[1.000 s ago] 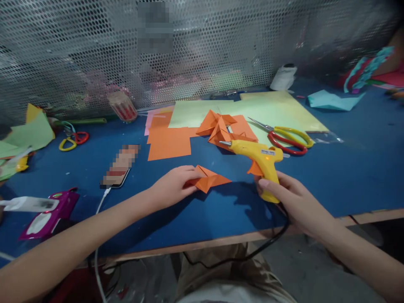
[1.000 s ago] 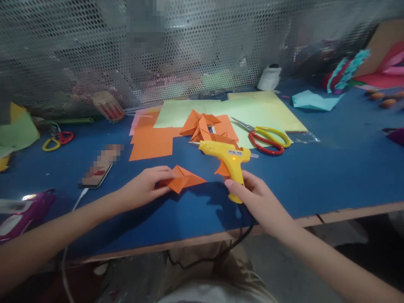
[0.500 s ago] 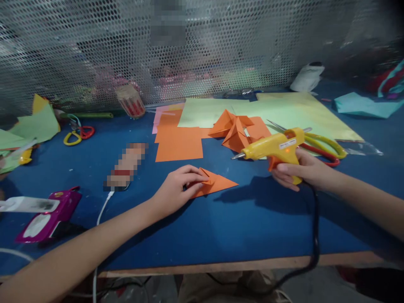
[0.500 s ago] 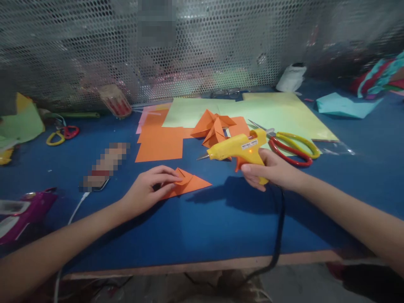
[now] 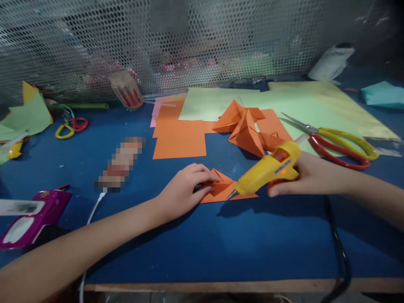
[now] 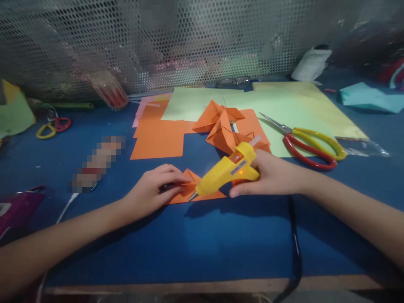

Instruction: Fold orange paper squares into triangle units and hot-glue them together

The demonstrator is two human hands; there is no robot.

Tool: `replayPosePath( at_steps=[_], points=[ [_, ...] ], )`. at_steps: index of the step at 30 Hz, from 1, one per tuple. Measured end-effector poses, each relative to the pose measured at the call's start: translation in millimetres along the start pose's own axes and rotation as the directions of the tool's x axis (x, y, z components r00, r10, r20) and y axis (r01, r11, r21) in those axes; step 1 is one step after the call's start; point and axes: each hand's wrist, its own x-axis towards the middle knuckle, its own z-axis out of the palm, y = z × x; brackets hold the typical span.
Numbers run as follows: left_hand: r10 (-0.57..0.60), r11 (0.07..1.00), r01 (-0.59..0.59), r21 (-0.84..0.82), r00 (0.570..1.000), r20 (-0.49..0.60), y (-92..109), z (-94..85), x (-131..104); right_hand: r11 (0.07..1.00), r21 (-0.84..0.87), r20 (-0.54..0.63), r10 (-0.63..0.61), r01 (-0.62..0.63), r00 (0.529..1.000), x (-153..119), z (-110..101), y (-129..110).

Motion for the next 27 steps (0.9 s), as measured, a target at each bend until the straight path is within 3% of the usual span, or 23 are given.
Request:
replayPosePath(
  at_steps=[6,14,22,27],
  points=[
    [-0.070,0.995,0.076,-0.071,0.994,0.089,-1,-11.7,0,0.998,-0.056,-0.045,-0.010,0.008,0.999,-8,15,2],
    [-0.122,0.982,0.133,-0.133,0.989,0.089,-3,-11.5,0,0.988,-0.151,-0.096,-0.039,0.024,0.995,-16,13,6],
    [-0.050,0.994,0.056,-0.095,0.996,0.070,-5,-8.3,0,0.984,-0.144,-0.092,-0.116,0.102,0.989,-11,15,-3],
    [-0.023,0.996,0.028,-0.090,0.998,0.060,-7,-7.6,-1,0.980,-0.180,-0.060,-0.102,0.090,0.993,-16,15,10]
  ],
)
